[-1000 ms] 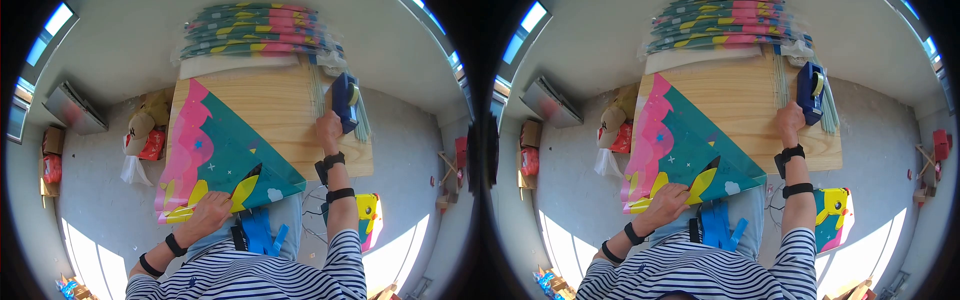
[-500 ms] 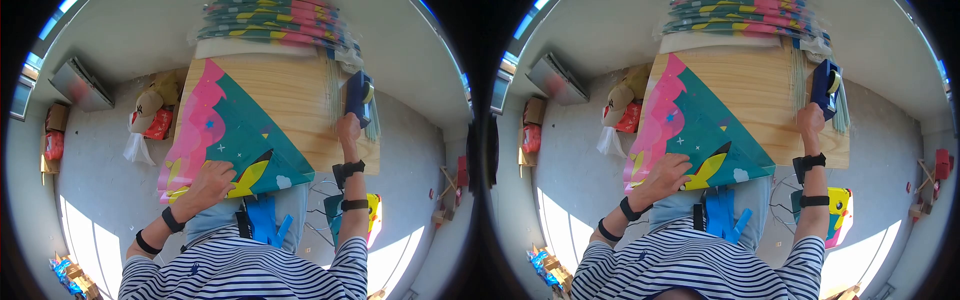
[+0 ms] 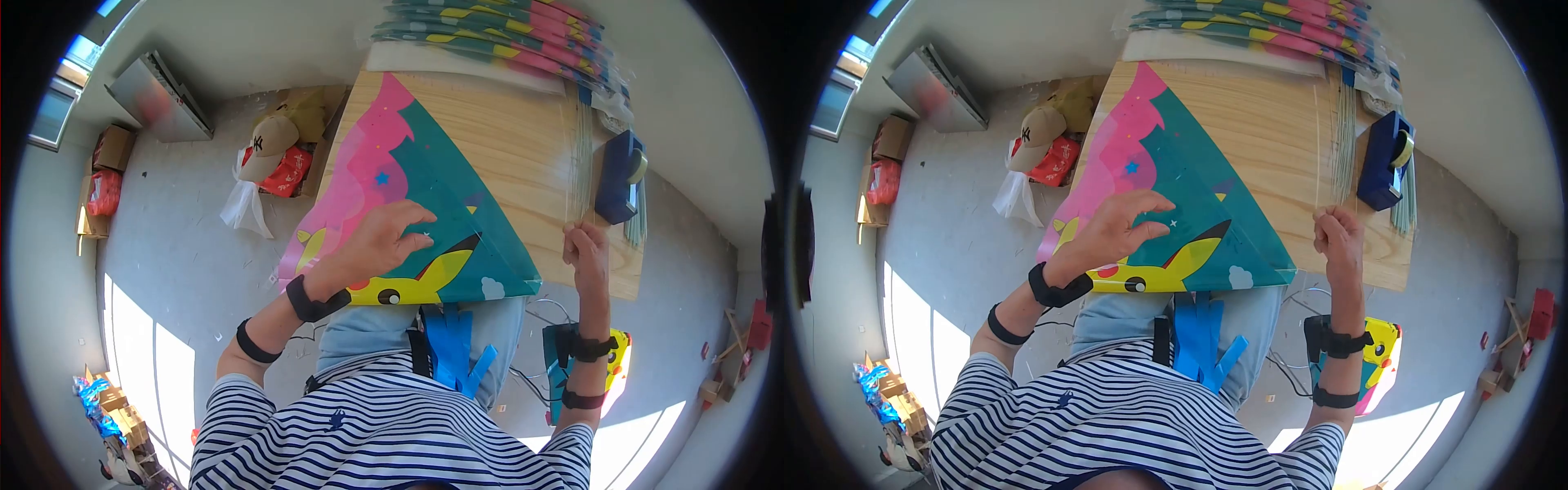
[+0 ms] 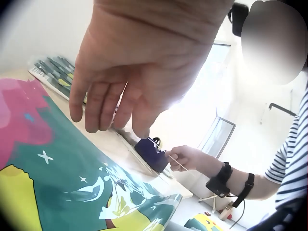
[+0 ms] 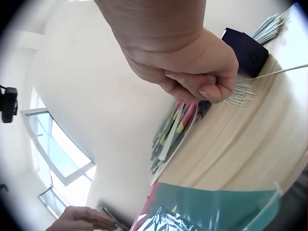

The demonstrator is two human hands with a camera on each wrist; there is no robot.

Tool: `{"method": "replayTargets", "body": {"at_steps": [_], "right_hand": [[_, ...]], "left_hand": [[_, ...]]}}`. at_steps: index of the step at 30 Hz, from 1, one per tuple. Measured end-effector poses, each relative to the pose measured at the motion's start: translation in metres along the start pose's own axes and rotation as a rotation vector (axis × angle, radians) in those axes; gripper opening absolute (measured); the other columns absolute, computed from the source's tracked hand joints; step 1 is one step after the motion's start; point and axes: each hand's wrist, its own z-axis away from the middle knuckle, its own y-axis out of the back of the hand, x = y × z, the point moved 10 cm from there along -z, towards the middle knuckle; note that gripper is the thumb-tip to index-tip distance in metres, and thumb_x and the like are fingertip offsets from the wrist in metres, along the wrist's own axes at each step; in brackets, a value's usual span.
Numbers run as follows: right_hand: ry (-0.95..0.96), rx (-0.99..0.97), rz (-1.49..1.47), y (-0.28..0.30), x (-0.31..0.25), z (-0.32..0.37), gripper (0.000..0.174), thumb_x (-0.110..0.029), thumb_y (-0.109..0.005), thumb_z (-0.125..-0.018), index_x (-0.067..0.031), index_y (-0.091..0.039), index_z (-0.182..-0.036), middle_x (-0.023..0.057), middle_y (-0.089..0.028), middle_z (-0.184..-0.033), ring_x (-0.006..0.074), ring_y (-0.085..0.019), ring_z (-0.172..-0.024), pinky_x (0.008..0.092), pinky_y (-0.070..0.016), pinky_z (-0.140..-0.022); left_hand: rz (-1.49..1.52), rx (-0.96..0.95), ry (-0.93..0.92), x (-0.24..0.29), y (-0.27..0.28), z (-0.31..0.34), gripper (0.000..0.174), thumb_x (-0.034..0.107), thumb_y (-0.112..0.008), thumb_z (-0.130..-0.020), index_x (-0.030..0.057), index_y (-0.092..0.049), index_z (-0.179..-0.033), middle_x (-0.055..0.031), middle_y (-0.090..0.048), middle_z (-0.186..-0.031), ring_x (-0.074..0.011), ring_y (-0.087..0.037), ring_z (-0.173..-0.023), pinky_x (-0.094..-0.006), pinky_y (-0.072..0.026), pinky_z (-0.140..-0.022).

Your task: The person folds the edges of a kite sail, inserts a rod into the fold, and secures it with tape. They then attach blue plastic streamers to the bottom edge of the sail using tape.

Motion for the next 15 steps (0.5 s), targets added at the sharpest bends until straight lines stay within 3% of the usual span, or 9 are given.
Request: {"method": "replayTargets", "body": {"at_steps": [2,3,4,5,8,15], "right_hand": [[-0.103,-0.227,-0.116,-0.048,0.011,0.018,0.011,-0.011,-0.062,-0.088,-0.0026,-0.06,-0.081,-0.0022,-0.048,-0.061,0.0041,-0.036,-0.047,0.0211,-0.0277,-0.045],[-0.103,-0.228,-0.118,-0.063,0.009,0.023,0.011,-0.011,-0.062,-0.088,-0.0026,-0.06,-0.081,-0.0022,-0.048,-0.061,0.0041,-0.036,-0.047,0.0211,-0.0277,-0.045],[-0.163,-0.355,-0.152,-0.09,0.01,0.032,0.012,-0.011,-0.062,-0.089,-0.0027,-0.059,-0.081,-0.0023,-0.048,-0.061,0.0039,-0.036,-0.047,0.021,-0.0278,-0.045],[-0.223,-0.482,-0.187,-0.113,0.012,0.041,0.012,-0.011,-0.063,-0.089,-0.0028,-0.059,-0.081,-0.0024,-0.048,-0.062,0.0037,-0.036,-0.047,0.0208,-0.0278,-0.045],[-0.32,-0.625,-0.227,-0.146,0.021,0.051,0.012,-0.01,-0.062,-0.09,-0.0029,-0.059,-0.081,-0.0025,-0.048,-0.061,0.0035,-0.036,-0.046,0.0211,-0.0285,-0.046],[-0.318,-0.674,-0.222,-0.162,0.018,0.05,0.011,-0.01,-0.061,-0.091,-0.0033,-0.06,-0.082,-0.0025,-0.049,-0.061,0.0032,-0.036,-0.046,0.0213,-0.0289,-0.046]], "left_hand": [[0.176,-0.03,0.079,-0.015,-0.01,-0.015,0.031,0.015,-0.066,-0.09,-0.0002,-0.063,-0.117,-0.0134,-0.065,-0.117,-0.0238,-0.064,-0.108,-0.034,-0.0501,-0.092],[0.44,-0.037,0.132,-0.026,-0.018,-0.023,0.033,0.014,-0.064,-0.093,-0.0001,-0.06,-0.122,-0.0123,-0.065,-0.118,-0.0214,-0.063,-0.109,-0.033,-0.0497,-0.094],[0.704,-0.043,0.185,-0.03,-0.024,-0.03,0.034,0.012,-0.061,-0.095,0.0,-0.057,-0.127,-0.0112,-0.065,-0.118,-0.0189,-0.063,-0.11,-0.032,-0.0493,-0.095],[0.701,-0.04,0.186,-0.03,-0.024,-0.035,0.034,0.012,-0.061,-0.095,0.0,-0.057,-0.127,-0.0112,-0.065,-0.118,-0.0189,-0.063,-0.11,-0.032,-0.0493,-0.095],[0.962,-0.047,0.299,-0.03,-0.024,-0.042,0.038,0.01,-0.058,-0.097,0.0005,-0.052,-0.133,-0.0118,-0.065,-0.119,-0.0203,-0.063,-0.11,-0.0325,-0.0485,-0.098],[1.009,-0.075,0.237,-0.039,-0.023,-0.04,0.014,0.011,-0.063,-0.094,0.0024,-0.064,-0.105,-0.0079,-0.068,-0.098,-0.0157,-0.068,-0.093,-0.0287,-0.0539,-0.086]]}}
